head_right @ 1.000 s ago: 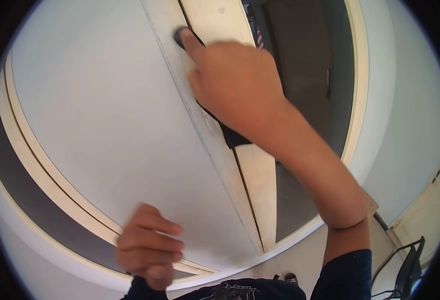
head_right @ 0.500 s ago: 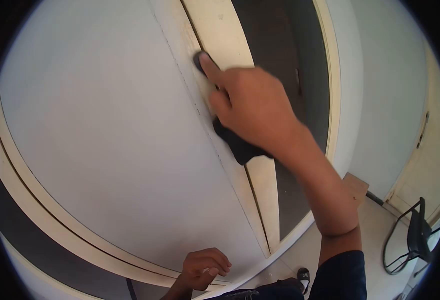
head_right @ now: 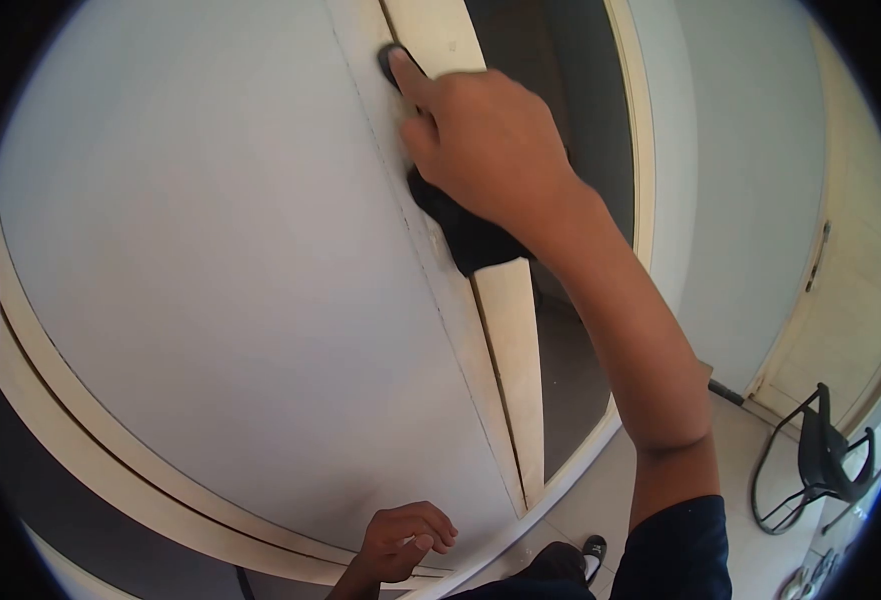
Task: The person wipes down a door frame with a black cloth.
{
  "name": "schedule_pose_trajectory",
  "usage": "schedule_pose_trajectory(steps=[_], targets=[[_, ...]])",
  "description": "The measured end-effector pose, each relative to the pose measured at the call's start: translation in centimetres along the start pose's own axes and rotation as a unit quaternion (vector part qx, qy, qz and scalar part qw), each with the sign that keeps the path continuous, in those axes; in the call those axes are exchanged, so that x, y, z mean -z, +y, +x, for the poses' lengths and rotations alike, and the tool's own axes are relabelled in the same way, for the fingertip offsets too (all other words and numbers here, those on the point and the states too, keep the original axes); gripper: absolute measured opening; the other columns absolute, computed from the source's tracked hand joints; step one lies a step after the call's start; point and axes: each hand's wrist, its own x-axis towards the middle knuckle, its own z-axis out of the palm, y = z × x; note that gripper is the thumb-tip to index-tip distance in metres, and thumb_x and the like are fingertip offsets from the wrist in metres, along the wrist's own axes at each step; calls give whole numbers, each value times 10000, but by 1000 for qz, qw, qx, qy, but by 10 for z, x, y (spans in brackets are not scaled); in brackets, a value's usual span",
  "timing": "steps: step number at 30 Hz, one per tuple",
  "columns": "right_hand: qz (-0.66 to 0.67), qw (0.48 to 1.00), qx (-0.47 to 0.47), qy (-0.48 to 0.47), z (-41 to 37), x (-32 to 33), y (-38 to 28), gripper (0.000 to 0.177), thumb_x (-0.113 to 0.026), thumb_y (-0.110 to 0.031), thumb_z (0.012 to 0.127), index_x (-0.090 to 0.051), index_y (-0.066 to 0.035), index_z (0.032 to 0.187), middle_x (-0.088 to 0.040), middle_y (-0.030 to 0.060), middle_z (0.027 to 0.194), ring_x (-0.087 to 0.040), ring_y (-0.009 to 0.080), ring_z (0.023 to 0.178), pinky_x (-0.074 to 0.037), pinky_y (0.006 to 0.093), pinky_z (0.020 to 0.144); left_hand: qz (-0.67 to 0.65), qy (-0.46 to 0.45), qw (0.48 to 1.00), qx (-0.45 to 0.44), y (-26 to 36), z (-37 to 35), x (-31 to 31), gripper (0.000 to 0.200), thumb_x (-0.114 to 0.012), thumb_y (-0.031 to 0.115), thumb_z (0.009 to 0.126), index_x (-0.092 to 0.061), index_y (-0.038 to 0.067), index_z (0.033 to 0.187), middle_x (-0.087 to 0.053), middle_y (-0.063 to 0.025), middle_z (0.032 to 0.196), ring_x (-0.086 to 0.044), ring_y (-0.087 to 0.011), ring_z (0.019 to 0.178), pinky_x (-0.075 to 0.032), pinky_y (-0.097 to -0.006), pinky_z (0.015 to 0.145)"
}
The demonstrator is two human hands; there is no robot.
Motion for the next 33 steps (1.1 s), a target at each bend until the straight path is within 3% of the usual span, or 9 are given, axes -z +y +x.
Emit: schedule_pose_trajectory(steps=[6, 10, 13, 17, 20, 23, 25, 28, 33], targets=[[59, 997, -20, -34, -85, -21, -6, 482, -588, -77, 842, -661, -76, 1319, -558, 111, 660, -583, 290, 576, -514, 417, 593, -23, -9, 999, 45, -14, -27, -13, 318, -535, 159, 1032, -658, -4, 789, -684, -123, 876, -690, -253, 881, -562, -366, 786], [-7, 997, 40, 58, 6, -13, 1, 435, -576, -134, 861, -684, -75, 1277, -628, 144, 669, -635, 324, 618, -537, 416, 639, -22, -53, 997, 57, -8, -20, -1, 273, -542, 140, 1028, -667, -5, 832, -684, -116, 931, -683, -240, 905, -553, -356, 823], [-7, 1000, -16, 0, 39, 0, -6, 451, -562, -150, 867, -667, -88, 1302, -650, 161, 677, -656, 340, 646, -547, 424, 661, -20, -40, 999, 25, -8, -14, 0, 265, -539, 129, 1027, -667, -10, 840, -684, -117, 938, -682, -248, 909, -551, -363, 829], [5, 998, 57, 23, -39, -22, -2, 490, -581, -132, 853, -640, -67, 1336, -625, 138, 689, -631, 331, 610, -547, 413, 643, -34, 10, 999, 40, -23, -24, -8, 292, -524, 123, 1031, -662, -13, 813, -685, -118, 900, -682, -271, 917, -549, -380, 827], [-2, 997, 10, -78, -111, -28, -19, 538, -620, -89, 827, -628, -69, 1364, -597, 72, 674, -611, 223, 554, -530, 376, 524, -49, -3, 996, 77, -26, -31, -14, 277, -519, 113, 1030, -665, -16, 833, -684, -119, 892, -683, -265, 912, -549, -376, 832], [3, 998, 21, -65, -87, -28, -14, 527, -616, -98, 833, -631, -72, 1359, -602, 86, 682, -615, 248, 568, -537, 379, 545, -29, -27, 998, 56, -30, -25, -7, 221, -534, 137, 1035, -676, -18, 964, -683, -133, 966, -684, -198, 872, -541, -332, 822], [-25, 997, 75, 24, -32, -23, -8, 501, -605, -123, 852, -635, -77, 1351, -610, 105, 686, -622, 283, 597, -545, 402, 584, -27, -35, 998, 44, -26, -14, -2, 222, -534, 137, 1035, -676, -17, 962, -684, -130, 965, -683, -199, 878, -540, -332, 825], [-15, 998, 56, 40, 33, -10, -5, 480, -568, -160, 885, -627, -77, 1355, -612, 138, 673, -627, 319, 638, -535, 448, 625, -34, -32, 998, 33, -24, -2, -5, 227, -534, 141, 1038, -676, -16, 954, -688, -123, 967, -681, -202, 890, -536, -331, 833], [28, 998, 61, -3, -22, -23, -5, 519, -568, -148, 864, -604, -64, 1375, -622, 126, 691, -635, 315, 646, -549, 433, 637, -46, 13, 997, 52, -42, -10, -24, 242, -536, 160, 1044, -674, -10, 943, -696, -115, 966, -678, -210, 906, -523, -332, 862]])
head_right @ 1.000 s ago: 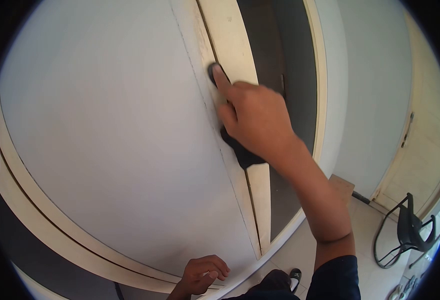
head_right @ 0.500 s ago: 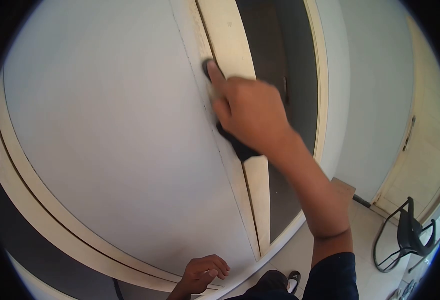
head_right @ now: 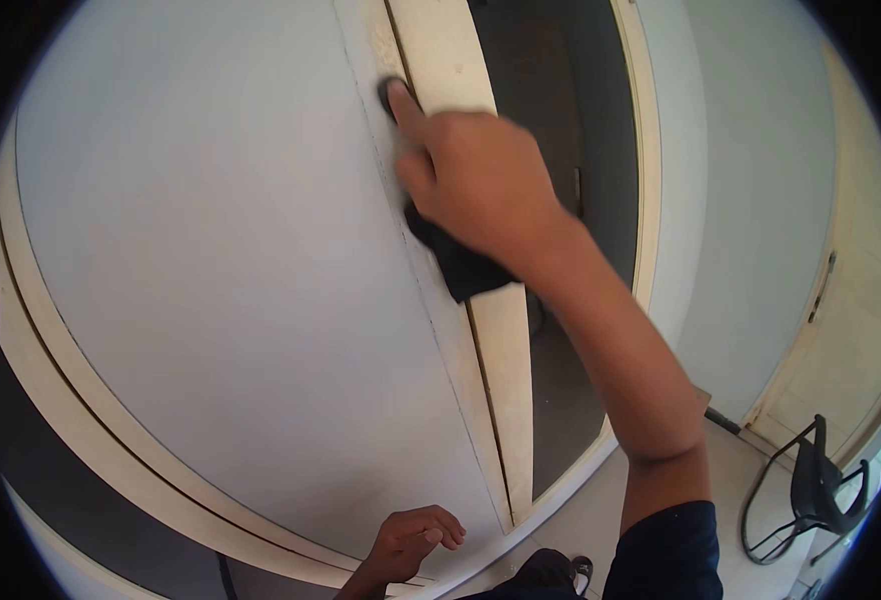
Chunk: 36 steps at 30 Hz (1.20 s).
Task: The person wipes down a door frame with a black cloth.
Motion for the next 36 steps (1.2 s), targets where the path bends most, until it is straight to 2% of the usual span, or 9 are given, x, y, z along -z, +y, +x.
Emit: schedule_pose_trajectory(steps=[5, 11, 14, 16, 20, 23, 30, 35, 36], targets=[[26, 993, -24, -113, -100, -14, -12, 612, -630, -89, 800, -581, -65, 1409, -578, 67, 715, -606, 245, 560, -530, 358, 531, -25, 14, 997, 74, -16, -2, -11, 328, -502, 222, 1072, -660, -33, 938, -684, -143, 966, -668, -222, 907, -531, -353, 836], [-36, 995, 58, 78, 46, 3, 18, 492, -612, -160, 854, -637, -64, 1336, -613, 113, 686, -633, 281, 615, -531, 404, 556, 6, -4, 1000, 21, 17, 43, -17, 211, -512, 118, 1045, -674, -3, 986, -696, -92, 948, -667, -193, 917, -508, -331, 877], [-3, 997, 39, 59, 81, 14, 25, 498, -615, -166, 858, -629, -60, 1345, -615, 112, 687, -639, 274, 617, -529, 396, 555, 2, 29, 1000, -4, 14, 66, -32, 203, -517, 114, 1041, -674, -4, 985, -695, -93, 953, -663, -193, 918, -505, -326, 869], [-35, 994, 88, 63, 61, 8, 29, 515, -623, -172, 851, -620, -45, 1350, -610, 105, 671, -637, 263, 604, -524, 393, 537, -7, 59, 998, 3, 7, 79, -45, 202, -516, 109, 1041, -673, -5, 985, -694, -94, 954, -661, -194, 918, -503, -324, 867], [45, 987, 132, -77, -41, 3, 33, 620, -710, -182, 804, -586, -55, 1398, -542, 34, 687, -612, 188, 562, -494, 331, 481, 0, 88, 996, 24, -2, 100, -70, 251, -469, 112, 1062, -658, -35, 986, -687, -138, 991, -661, -210, 927, -524, -349, 840], [74, 979, 152, -114, -65, -4, 49, 544, -701, -169, 824, -630, -66, 1353, -530, 28, 688, -582, 165, 537, -469, 323, 445, 36, 72, 996, 36, -8, 124, -81, 237, -485, 119, 1060, -662, -31, 1013, -687, -124, 990, -660, -199, 929, -522, -344, 837], [13, 970, 209, 124, 84, 6, 85, 418, -609, -121, 856, -683, -69, 1264, -645, 93, 692, -657, 245, 597, -493, 366, 499, 59, 110, 991, 41, -10, 166, -122, 224, -488, 116, 1059, -669, -15, 1053, -693, -105, 1036, -662, -192, 968, -509, -333, 872], [30, 969, 197, 146, 72, 0, 64, 421, -569, -99, 884, -655, -5, 1285, -643, 96, 676, -662, 247, 598, -498, 363, 503, 50, 245, 967, 50, -19, 156, -144, 224, -500, 107, 1049, -670, 8, 1156, -693, -111, 1140, -642, -209, 1086, -473, -346, 973], [37, 975, 204, 73, 47, -8, 66, 442, -592, -142, 888, -647, -46, 1316, -612, 81, 678, -640, 243, 584, -500, 372, 512, 50, 253, 965, 51, -20, 156, -146, 224, -500, 107, 1049, -670, 8, 1156, -693, -111, 1140, -642, -209, 1086, -473, -346, 973]])
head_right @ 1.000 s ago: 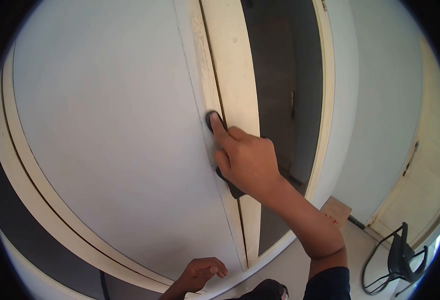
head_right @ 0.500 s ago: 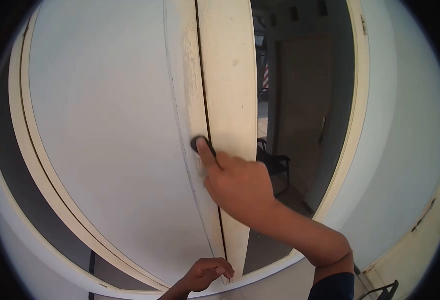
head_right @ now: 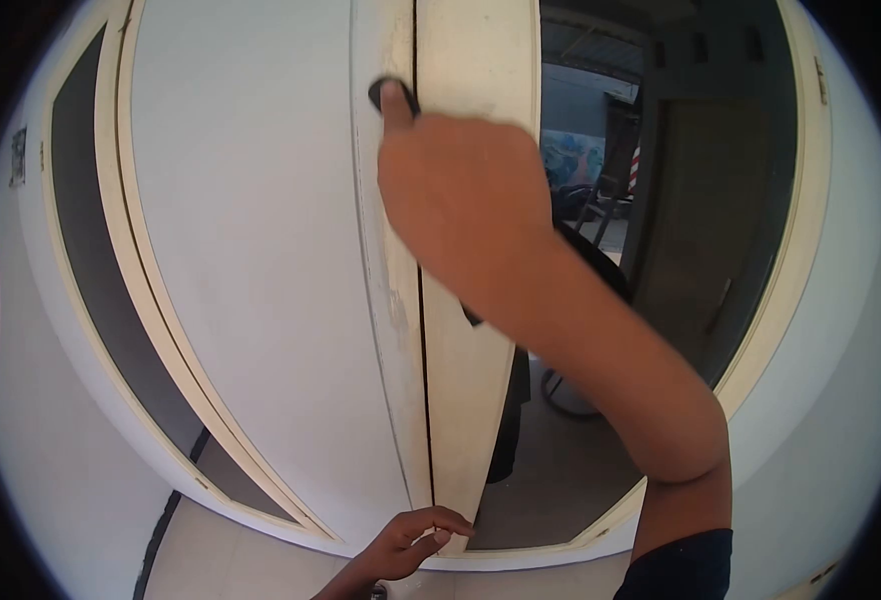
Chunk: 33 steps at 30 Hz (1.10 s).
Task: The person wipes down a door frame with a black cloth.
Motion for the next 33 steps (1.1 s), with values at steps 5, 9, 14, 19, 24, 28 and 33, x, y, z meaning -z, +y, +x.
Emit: schedule_pose_trajectory(steps=[5, 9, 14, 19, 24, 28, 33], targets=[[30, 989, 48, -139, -33, -36, 1, 478, -630, -191, 876, -645, -114, 1347, -579, 49, 702, -624, 224, 583, -502, 373, 528, -1, 48, 995, 83, 4, -4, 17, 238, -490, 103, 1050, -668, 9, 1178, -691, -109, 1137, -633, -202, 1106, -460, -354, 997], [-20, 998, 44, 37, 54, -28, 33, 428, -579, -99, 886, -661, -79, 1306, -697, 104, 728, -707, 242, 668, -539, 362, 560, -10, 60, 994, 89, 10, -7, 11, 239, -489, 116, 1055, -665, 11, 1178, -687, -99, 1128, -628, -190, 1094, -462, -340, 986], [-15, 999, -27, -4, 143, 18, 31, 135, -657, -151, 860, -693, -25, 890, -719, 148, 830, -726, 280, 756, -566, 365, 636, 27, 64, 996, -62, 29, 4, 2, 257, -570, 245, 1054, -703, 28, 1084, -670, -74, 927, -609, -165, 824, -491, -324, 747], [-38, 995, 27, -91, 33, 1, -19, 483, -581, -100, 886, -601, 32, 1350, -648, 88, 656, -680, 205, 609, -507, 351, 487, 3, 18, 999, -46, 20, -3, 13, 264, -564, 254, 1058, -700, 27, 1074, -655, -58, 887, -598, -143, 768, -487, -297, 698], [32, 986, 41, -158, -23, -10, -44, 550, -565, -74, 891, -536, -7, 1437, -586, 56, 684, -646, 204, 585, -493, 351, 480, -1, -48, 998, -38, 11, -22, 40, 260, -568, 256, 1056, -693, 29, 1082, -681, -68, 934, -624, -157, 818, -505, -324, 737], [-41, 998, -8, -46, 45, -10, -21, 495, -566, -104, 899, -594, -67, 1392, -660, 96, 732, -681, 234, 638, -524, 366, 549, 16, -96, 995, 2, 10, -22, 61, 258, -574, 262, 1052, -690, 36, 1099, -694, -82, 977, -641, -172, 876, -512, -341, 792], [-80, 992, -94, -8, 67, -5, -16, 454, -576, -110, 887, -631, -27, 1330, -649, 112, 691, -674, 259, 634, -521, 385, 545, 7, -174, 982, 67, 2, -27, 90, 263, -512, 221, 1074, -677, 36, 1163, -692, -78, 1108, -629, -173, 1070, -469, -344, 959]])
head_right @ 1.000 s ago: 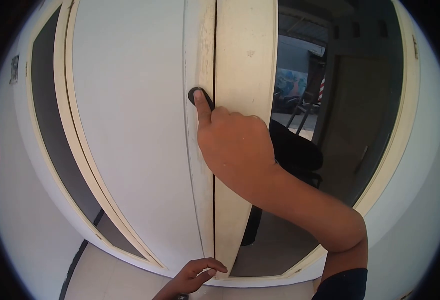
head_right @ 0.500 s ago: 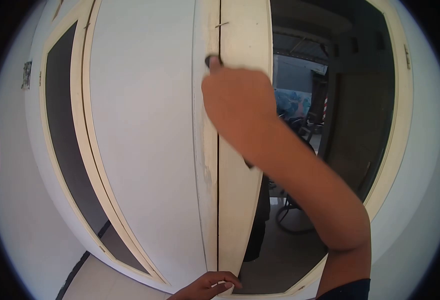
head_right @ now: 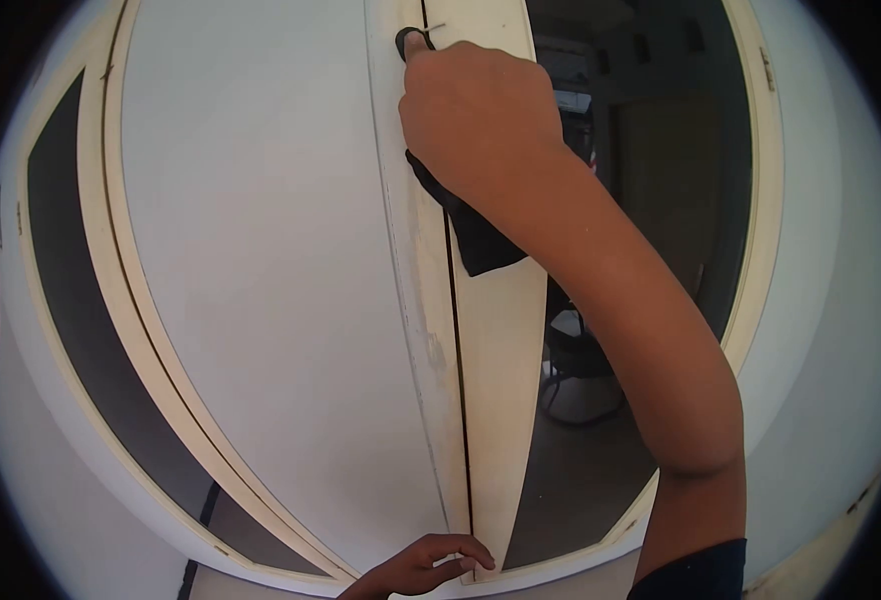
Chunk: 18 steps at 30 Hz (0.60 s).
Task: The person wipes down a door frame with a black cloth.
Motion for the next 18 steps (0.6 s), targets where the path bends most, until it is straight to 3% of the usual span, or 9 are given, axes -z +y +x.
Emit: schedule_pose_trajectory(steps=[1, 4, 6, 10, 14, 18], targets=[[13, 999, 12, 51, -18, -5, -2, 471, -583, -133, 881, -625, -27, 1338, -626, 108, 667, -656, 264, 607, -515, 392, 529, -10, -15, 1000, -21, -7, -4, 5, 255, -515, 213, 1074, -671, 34, 1167, -691, -72, 1097, -625, -169, 1074, -467, -343, 965], [67, 994, -33, -82, -112, 13, -26, 571, -617, -177, 872, -552, -33, 1420, -616, 75, 701, -643, 241, 604, -510, 378, 508, -33, -31, 999, -15, -15, -23, 10, 241, -515, 194, 1073, -667, 33, 1170, -688, -70, 1092, -624, -167, 1072, -462, -337, 977], [109, 983, -44, -138, -200, 12, -49, 651, -662, -121, 823, -513, -34, 1451, -600, 50, 744, -624, 222, 578, -512, 367, 493, -34, -53, 998, 2, -21, -35, 18, 214, -499, 121, 1063, -658, 13, 1157, -687, -86, 1115, -637, -198, 1087, -464, -345, 991], [203, 945, -143, -212, -334, 19, -92, 636, -680, -95, 770, -577, -43, 1396, -570, 51, 745, -607, 226, 568, -517, 365, 499, -51, -75, 995, 31, -35, -52, 30, 214, -515, 156, 1066, -669, 31, 1148, -687, -65, 1081, -626, -166, 1079, -460, -335, 994], [186, 946, -196, -181, -330, 21, -101, 605, -682, -91, 768, -610, -59, 1368, -557, 51, 738, -604, 224, 567, -513, 361, 500, -39, -139, 988, 57, -23, -55, 41, 208, -493, 95, 1054, -657, 3, 1143, -684, -91, 1120, -636, -203, 1087, -457, -353, 1007], [165, 960, -192, -119, -263, 26, -80, 583, -666, -75, 786, -621, -88, 1367, -541, 51, 719, -587, 224, 561, -506, 355, 508, -43, -208, 976, 49, -7, -56, 44, 204, -499, 94, 1053, -661, 4, 1139, -683, -95, 1128, -625, -211, 1114, -444, -367, 1026]])
